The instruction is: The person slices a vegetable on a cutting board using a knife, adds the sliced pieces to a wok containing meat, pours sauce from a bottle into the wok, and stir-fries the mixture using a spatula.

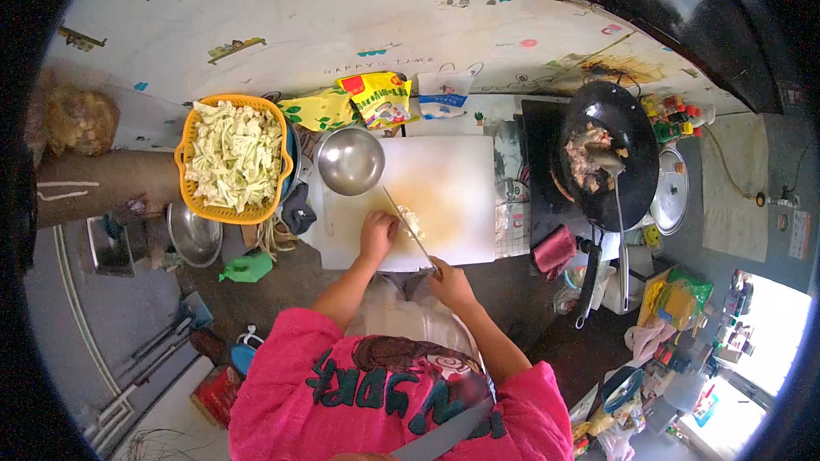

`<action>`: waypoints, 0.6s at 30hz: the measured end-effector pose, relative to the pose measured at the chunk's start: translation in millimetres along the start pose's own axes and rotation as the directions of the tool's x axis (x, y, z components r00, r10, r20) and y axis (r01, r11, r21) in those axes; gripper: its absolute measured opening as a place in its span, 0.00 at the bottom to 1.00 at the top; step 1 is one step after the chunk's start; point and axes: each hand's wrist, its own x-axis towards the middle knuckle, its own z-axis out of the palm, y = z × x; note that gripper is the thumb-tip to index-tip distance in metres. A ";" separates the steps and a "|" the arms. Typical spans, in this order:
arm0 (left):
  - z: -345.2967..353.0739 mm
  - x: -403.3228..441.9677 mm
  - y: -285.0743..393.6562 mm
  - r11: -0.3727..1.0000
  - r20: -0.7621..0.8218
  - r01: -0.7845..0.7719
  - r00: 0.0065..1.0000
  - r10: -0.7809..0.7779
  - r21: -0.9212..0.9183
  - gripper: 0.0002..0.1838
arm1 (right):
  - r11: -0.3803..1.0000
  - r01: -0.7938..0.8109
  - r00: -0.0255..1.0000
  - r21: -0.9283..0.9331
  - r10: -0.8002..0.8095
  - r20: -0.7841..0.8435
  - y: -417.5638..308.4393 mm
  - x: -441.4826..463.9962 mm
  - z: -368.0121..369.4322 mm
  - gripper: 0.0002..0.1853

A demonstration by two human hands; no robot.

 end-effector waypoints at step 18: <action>-6.0 -1.0 7.5 0.998 0.064 -0.001 0.998 -0.004 0.068 0.11 | 1.000 0.003 0.999 0.027 -0.002 -0.036 11.4 14.0 18.6 0.24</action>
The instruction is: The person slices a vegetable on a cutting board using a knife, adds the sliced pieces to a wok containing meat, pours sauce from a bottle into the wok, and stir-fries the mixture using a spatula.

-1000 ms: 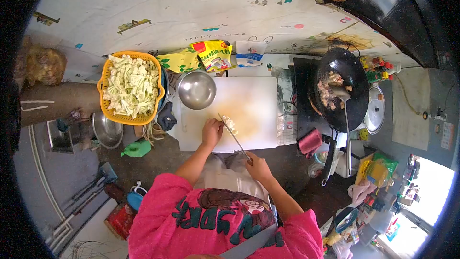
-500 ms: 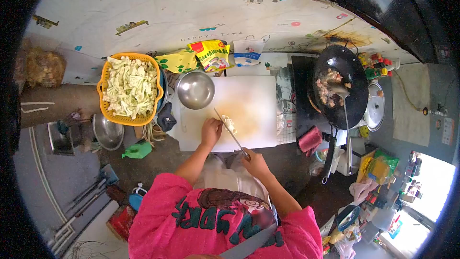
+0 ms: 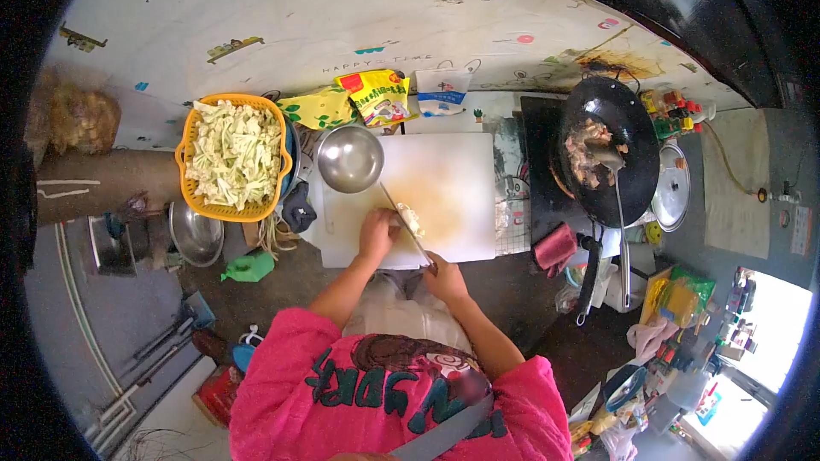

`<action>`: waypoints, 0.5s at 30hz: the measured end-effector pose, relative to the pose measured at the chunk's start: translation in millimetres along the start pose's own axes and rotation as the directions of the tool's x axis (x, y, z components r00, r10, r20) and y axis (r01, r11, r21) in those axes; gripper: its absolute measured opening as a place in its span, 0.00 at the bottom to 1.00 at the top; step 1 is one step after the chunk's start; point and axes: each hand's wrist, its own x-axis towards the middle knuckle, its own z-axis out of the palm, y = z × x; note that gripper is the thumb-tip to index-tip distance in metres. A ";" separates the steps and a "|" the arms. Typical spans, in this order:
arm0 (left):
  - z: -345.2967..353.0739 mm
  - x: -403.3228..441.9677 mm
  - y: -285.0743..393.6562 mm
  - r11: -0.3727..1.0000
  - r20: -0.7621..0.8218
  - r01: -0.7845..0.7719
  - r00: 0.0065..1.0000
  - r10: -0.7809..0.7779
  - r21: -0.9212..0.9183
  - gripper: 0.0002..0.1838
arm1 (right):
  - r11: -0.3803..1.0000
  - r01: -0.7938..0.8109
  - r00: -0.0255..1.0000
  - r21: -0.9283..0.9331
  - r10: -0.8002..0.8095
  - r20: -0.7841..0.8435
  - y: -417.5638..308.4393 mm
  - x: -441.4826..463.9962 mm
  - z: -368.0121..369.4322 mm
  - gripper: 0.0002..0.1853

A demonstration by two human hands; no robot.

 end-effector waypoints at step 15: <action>-61.8 16.4 -58.9 0.966 0.005 0.212 0.977 -0.214 -0.146 0.10 | 0.773 0.305 0.920 -0.556 -0.390 -0.037 21.7 -28.7 -43.9 0.29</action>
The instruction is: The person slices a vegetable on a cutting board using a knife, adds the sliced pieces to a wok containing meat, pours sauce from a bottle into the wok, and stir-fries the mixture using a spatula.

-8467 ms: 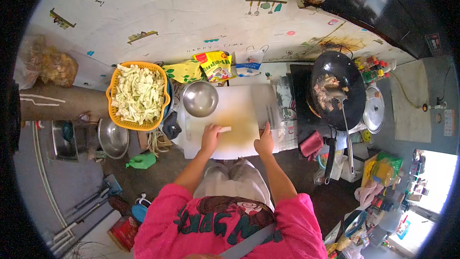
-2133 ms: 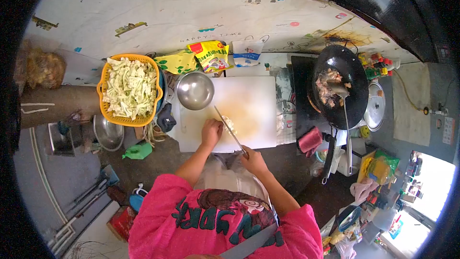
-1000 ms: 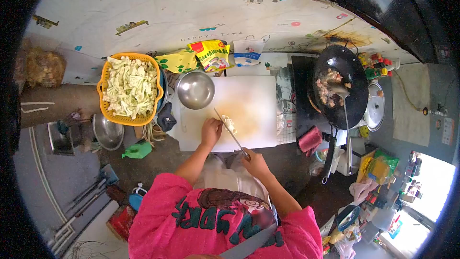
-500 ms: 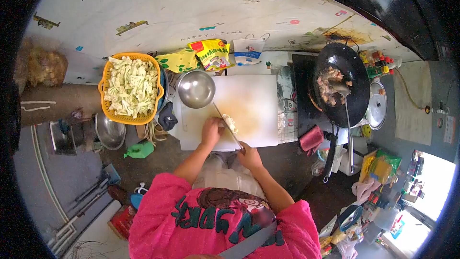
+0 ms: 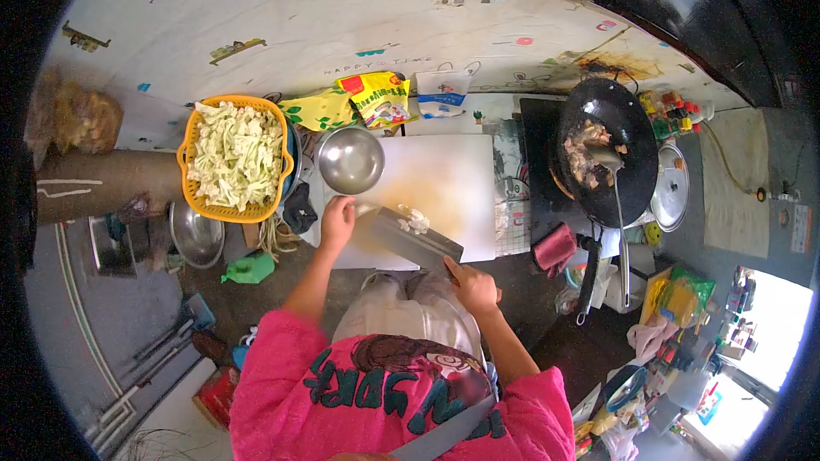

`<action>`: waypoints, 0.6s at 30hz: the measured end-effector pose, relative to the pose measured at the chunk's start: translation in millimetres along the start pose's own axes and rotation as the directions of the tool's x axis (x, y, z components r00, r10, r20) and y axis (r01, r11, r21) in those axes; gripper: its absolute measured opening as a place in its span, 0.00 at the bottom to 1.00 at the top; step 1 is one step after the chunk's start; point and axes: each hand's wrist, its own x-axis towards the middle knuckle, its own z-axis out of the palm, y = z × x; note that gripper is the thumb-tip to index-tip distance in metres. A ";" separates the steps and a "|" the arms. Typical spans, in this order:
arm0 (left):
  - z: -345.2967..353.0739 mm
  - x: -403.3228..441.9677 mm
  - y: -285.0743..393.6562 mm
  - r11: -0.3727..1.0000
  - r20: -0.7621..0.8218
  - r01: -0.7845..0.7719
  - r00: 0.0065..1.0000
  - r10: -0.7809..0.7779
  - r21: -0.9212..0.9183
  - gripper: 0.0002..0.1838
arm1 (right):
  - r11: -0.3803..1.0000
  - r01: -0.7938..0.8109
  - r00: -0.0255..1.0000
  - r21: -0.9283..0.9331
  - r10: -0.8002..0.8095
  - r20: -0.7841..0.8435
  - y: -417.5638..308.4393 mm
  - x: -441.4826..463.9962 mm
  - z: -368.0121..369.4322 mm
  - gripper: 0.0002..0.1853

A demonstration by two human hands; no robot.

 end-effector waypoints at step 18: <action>79.4 34.4 47.3 0.602 0.506 -0.753 0.641 0.578 0.266 0.26 | 0.964 0.223 0.975 -0.148 -0.221 0.029 20.5 4.9 -5.6 0.28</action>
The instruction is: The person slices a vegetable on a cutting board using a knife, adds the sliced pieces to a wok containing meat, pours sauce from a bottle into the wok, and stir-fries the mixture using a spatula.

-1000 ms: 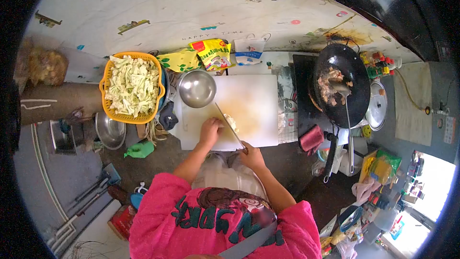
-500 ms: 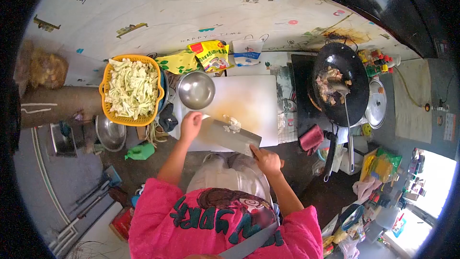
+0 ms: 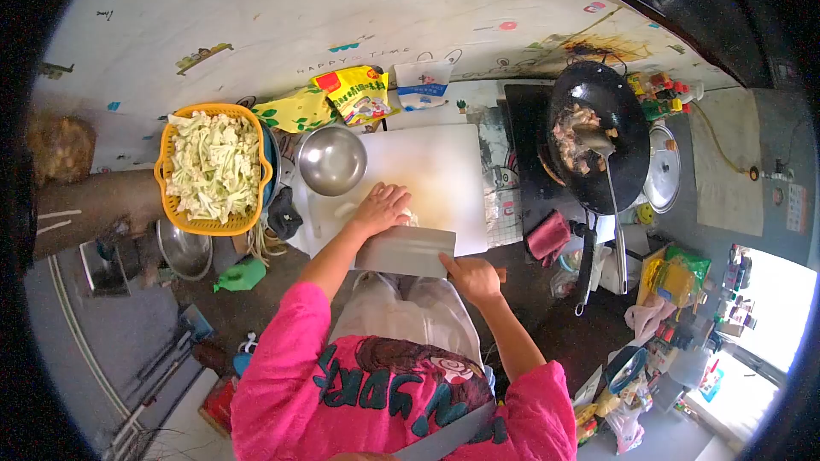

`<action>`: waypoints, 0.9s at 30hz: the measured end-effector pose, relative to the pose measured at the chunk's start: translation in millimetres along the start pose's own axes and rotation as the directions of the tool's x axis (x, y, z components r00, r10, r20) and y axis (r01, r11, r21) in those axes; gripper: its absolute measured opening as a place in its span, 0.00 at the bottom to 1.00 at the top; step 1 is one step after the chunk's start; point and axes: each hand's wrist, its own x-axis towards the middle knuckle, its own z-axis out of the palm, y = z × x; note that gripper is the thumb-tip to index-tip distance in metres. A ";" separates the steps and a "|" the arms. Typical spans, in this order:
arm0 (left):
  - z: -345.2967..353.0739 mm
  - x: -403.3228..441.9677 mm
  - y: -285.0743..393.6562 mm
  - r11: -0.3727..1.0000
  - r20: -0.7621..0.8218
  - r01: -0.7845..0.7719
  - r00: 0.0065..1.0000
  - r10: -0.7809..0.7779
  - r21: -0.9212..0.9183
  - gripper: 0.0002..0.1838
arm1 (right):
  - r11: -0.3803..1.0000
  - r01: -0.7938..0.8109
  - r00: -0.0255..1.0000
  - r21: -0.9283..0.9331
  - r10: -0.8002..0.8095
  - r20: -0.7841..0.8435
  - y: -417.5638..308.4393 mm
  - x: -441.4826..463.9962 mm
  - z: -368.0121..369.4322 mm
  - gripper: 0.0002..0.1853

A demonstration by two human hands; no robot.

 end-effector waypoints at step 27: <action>27.4 -56.1 55.3 0.793 0.008 0.457 0.868 -0.496 -0.402 0.38 | -0.285 -0.343 0.658 0.895 0.607 0.446 -10.5 -51.3 110.3 0.05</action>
